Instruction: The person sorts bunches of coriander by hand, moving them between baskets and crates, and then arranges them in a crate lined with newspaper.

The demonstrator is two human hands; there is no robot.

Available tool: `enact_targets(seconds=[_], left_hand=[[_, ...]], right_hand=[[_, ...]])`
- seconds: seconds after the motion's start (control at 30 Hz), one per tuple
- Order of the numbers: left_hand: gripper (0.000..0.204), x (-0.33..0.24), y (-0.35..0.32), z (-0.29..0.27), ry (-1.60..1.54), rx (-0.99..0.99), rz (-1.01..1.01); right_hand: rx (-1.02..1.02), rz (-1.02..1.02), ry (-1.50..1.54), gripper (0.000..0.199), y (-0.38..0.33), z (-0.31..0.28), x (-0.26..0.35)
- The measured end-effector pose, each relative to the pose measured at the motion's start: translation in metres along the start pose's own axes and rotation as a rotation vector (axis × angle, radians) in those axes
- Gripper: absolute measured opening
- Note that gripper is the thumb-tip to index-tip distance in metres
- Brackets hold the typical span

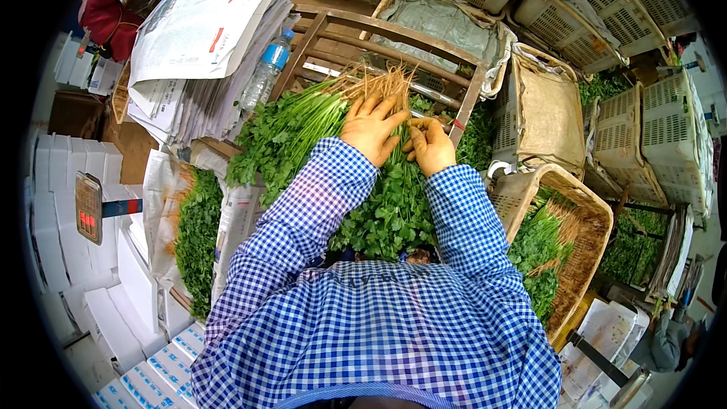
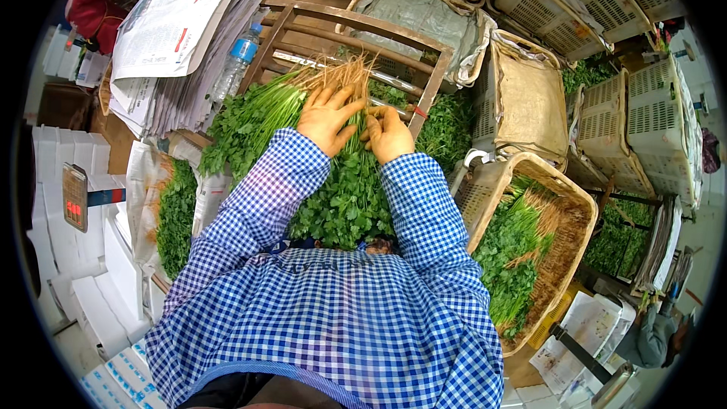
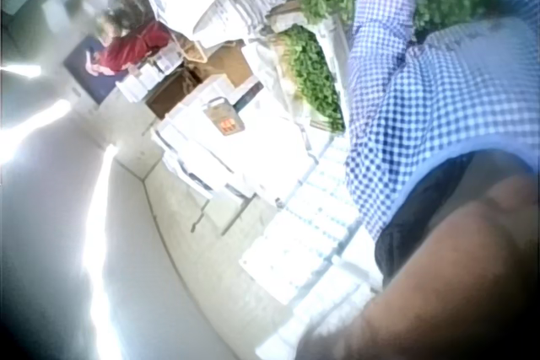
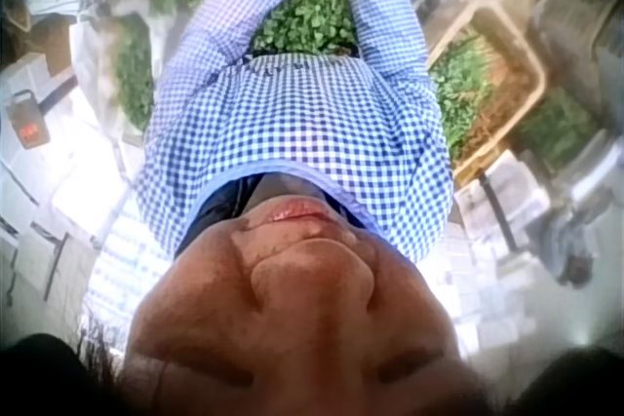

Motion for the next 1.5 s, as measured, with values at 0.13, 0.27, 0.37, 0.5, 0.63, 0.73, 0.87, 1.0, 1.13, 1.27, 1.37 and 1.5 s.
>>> enact_targets(seconds=[0.13, 0.27, 0.37, 0.5, 0.63, 0.73, 0.87, 1.0, 1.13, 1.27, 1.37, 1.5], left_hand=[[0.056, 0.001, 0.002, 0.007, 0.017, 0.055, 0.001], [0.054, 0.003, 0.004, 0.007, 0.126, 0.178, 0.041], [0.052, 0.006, 0.005, 0.013, 0.144, 0.275, 0.046], [0.053, 0.005, 0.006, 0.016, 0.143, 0.315, 0.021], [0.051, 0.003, 0.006, 0.010, 0.155, 0.319, 0.015], [0.047, 0.004, 0.006, 0.012, 0.135, 0.274, 0.024], [0.046, 0.004, 0.007, 0.016, 0.131, 0.245, 0.029], [0.048, 0.006, 0.005, 0.019, 0.130, 0.226, 0.025], [0.048, 0.006, 0.002, 0.014, 0.153, 0.236, 0.027], [0.051, 0.004, 0.008, 0.019, 0.125, 0.259, 0.029], [0.052, 0.007, 0.002, 0.015, 0.147, 0.273, 0.031], [0.049, 0.006, 0.002, 0.003, 0.153, 0.326, -0.002]], right_hand=[[0.020, 0.067, -0.084, 0.025, 0.002, -0.002, 0.006], [-0.021, 0.066, 0.048, 0.020, -0.010, 0.000, 0.010], [-0.172, -0.432, -0.204, 0.012, -0.057, -0.006, -0.001], [0.246, -0.818, -0.186, 0.013, -0.140, -0.033, 0.044], [0.499, -0.801, 0.123, 0.016, -0.164, -0.087, 0.070], [0.376, -1.031, 0.686, 0.032, -0.175, -0.113, 0.103], [-0.350, -0.701, 0.414, 0.025, -0.145, -0.148, 0.088], [-0.322, -0.050, -0.402, 0.038, -0.101, -0.144, 0.026], [0.364, 0.188, -0.657, 0.053, -0.125, -0.065, 0.027], [0.397, -0.196, -0.858, 0.031, -0.137, -0.031, 0.011], [0.769, -0.306, -0.556, 0.018, -0.157, -0.064, 0.054], [0.822, -0.632, -0.137, 0.016, -0.147, -0.118, 0.080]])
Point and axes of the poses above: each hand's wrist, its own y-axis towards the middle knuckle, its own z-axis out of the palm, x = y × z, the point moved 1 cm from there along y, towards the middle knuckle, and after that the axes turned 4 degrees about z, right-handed, at the moved point
